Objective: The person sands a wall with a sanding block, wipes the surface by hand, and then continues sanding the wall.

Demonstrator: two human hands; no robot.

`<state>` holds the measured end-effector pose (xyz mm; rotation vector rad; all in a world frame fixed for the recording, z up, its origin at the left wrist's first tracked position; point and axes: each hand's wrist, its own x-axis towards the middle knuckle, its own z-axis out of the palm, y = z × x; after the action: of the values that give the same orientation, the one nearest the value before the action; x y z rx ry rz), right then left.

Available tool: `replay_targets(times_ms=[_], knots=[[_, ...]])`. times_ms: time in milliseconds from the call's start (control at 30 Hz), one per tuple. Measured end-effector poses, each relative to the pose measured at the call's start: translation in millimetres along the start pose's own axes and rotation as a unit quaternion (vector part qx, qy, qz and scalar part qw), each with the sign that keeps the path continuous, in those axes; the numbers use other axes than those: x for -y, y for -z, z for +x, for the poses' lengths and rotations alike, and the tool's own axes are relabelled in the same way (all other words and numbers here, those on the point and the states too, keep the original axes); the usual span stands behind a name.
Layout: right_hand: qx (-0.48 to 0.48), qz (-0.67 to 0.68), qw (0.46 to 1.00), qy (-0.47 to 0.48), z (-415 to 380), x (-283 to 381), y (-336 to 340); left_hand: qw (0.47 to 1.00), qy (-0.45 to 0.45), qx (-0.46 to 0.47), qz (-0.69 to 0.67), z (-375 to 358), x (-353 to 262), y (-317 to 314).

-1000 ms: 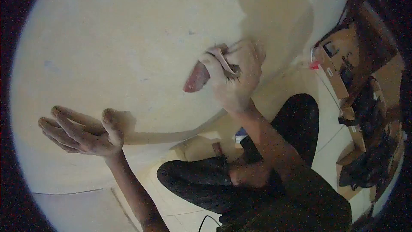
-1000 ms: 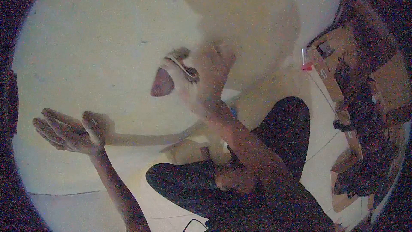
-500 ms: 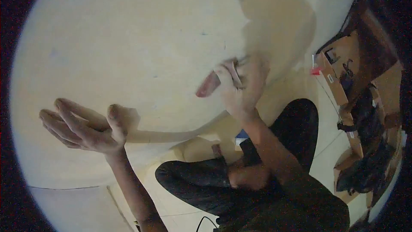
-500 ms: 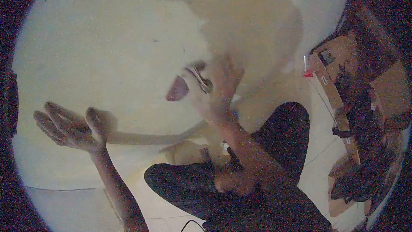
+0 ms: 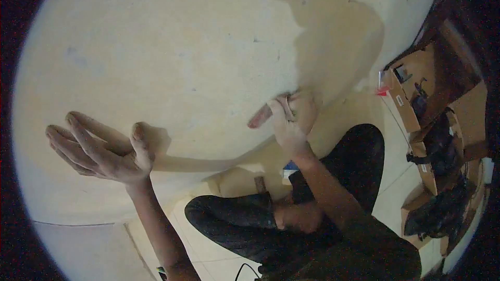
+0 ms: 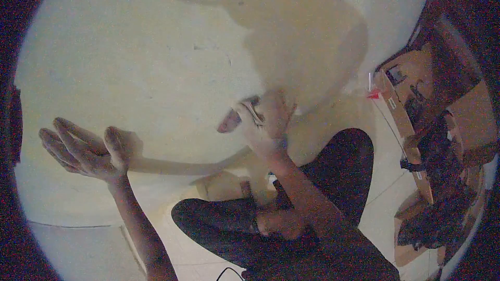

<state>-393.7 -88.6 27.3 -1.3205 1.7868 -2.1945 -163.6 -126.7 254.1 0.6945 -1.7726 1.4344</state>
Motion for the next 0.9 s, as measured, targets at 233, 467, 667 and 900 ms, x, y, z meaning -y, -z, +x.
replay_targets(times_ms=[233, 467, 667, 900], knots=[[-0.083, -0.021, 0.993, 0.085, 52, 8, 18, 1.0, -0.026, -0.009, 0.0, -2, -18, 3], [-0.025, 0.007, 1.0, -0.016, -10, -43, 17, 1.0, -0.017, -0.005, 0.008, 1, -24, 0], [-0.154, -0.037, 0.974, 0.164, 79, -9, 22, 1.0, -0.015, 0.009, -0.002, -6, -22, -15], [-0.096, 0.052, 0.994, 0.022, 2, -50, 13, 1.0, -0.012, 0.01, 0.001, -2, -25, -11]])
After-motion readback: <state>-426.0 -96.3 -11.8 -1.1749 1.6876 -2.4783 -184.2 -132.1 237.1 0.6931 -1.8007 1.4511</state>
